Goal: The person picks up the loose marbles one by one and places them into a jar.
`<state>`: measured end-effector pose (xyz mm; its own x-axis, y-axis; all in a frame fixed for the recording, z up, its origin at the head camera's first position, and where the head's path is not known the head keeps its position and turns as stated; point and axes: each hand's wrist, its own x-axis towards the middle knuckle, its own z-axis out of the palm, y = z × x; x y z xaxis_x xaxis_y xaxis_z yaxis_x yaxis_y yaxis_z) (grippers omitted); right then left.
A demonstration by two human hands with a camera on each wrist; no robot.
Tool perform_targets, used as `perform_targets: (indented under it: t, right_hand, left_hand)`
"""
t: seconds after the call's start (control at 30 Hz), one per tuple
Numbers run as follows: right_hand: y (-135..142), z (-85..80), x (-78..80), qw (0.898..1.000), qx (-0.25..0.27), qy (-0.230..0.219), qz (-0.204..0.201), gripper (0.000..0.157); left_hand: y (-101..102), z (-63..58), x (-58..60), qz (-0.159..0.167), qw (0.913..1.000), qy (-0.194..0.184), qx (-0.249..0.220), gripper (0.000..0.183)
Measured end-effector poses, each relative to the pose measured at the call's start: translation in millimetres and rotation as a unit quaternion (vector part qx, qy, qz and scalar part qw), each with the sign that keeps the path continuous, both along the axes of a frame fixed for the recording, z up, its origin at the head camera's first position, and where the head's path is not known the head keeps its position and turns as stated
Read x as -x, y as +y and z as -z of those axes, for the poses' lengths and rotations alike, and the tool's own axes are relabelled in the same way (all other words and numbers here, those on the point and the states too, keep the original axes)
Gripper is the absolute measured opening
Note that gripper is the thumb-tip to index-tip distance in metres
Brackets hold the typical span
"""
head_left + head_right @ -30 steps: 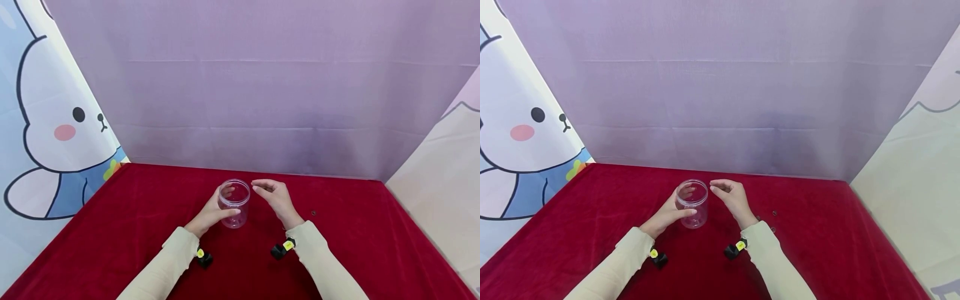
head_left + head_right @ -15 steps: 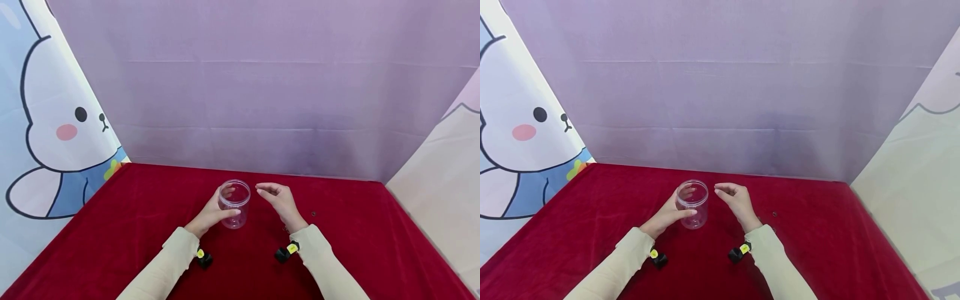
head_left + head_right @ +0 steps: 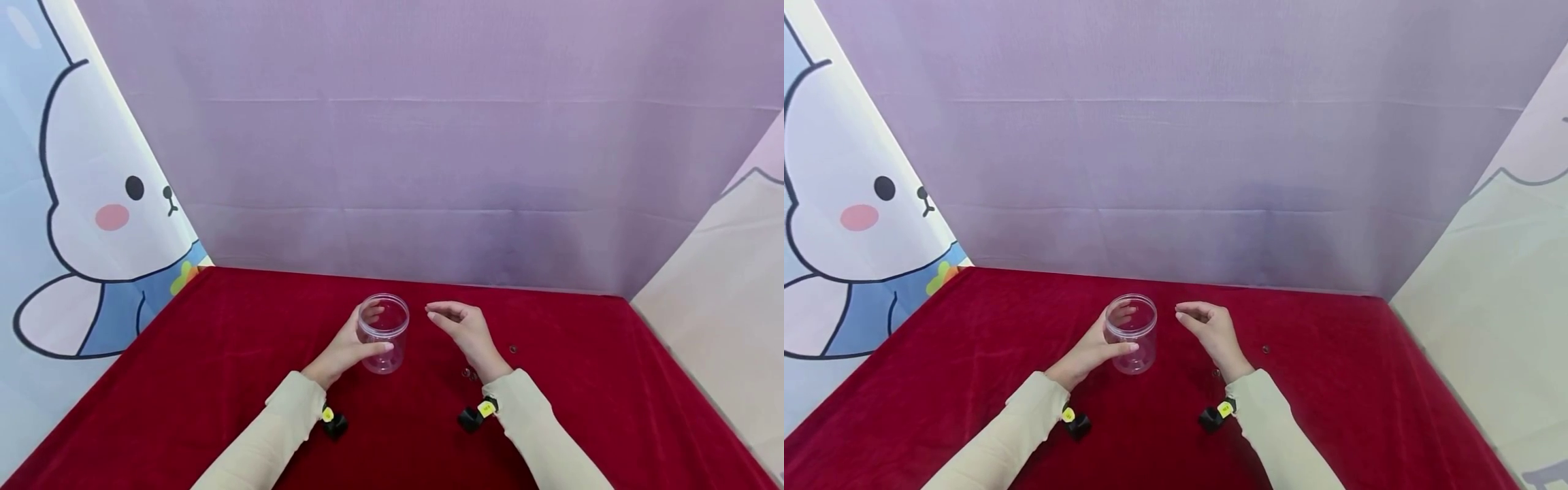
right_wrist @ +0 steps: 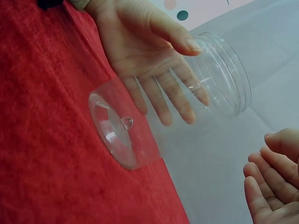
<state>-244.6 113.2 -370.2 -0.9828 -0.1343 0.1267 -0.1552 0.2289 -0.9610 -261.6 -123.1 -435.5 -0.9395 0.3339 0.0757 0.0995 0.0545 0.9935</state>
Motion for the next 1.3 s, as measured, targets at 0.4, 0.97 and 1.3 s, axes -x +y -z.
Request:
perform_targets:
  t: [0.4,0.97,1.3]
  right_hand:
    - [16.4,37.1,16.0,1.0,0.01,-0.014,0.004,0.031]
    - [37.1,47.3,10.6,1.0,-0.012,-0.014,0.005,0.035]
    - [44.2,45.1,5.9,1.0,-0.021,-0.012,0.013,0.033]
  left_hand:
    - [0.9,-1.2,-3.8,0.004,1.0,0.002,-0.001,0.081]
    - [1.5,2.4,-4.1,0.003,1.0,-0.002,0.004,0.081]
    - [1.1,1.4,-3.7,-0.003,0.9999,-0.005,0.013,0.081]
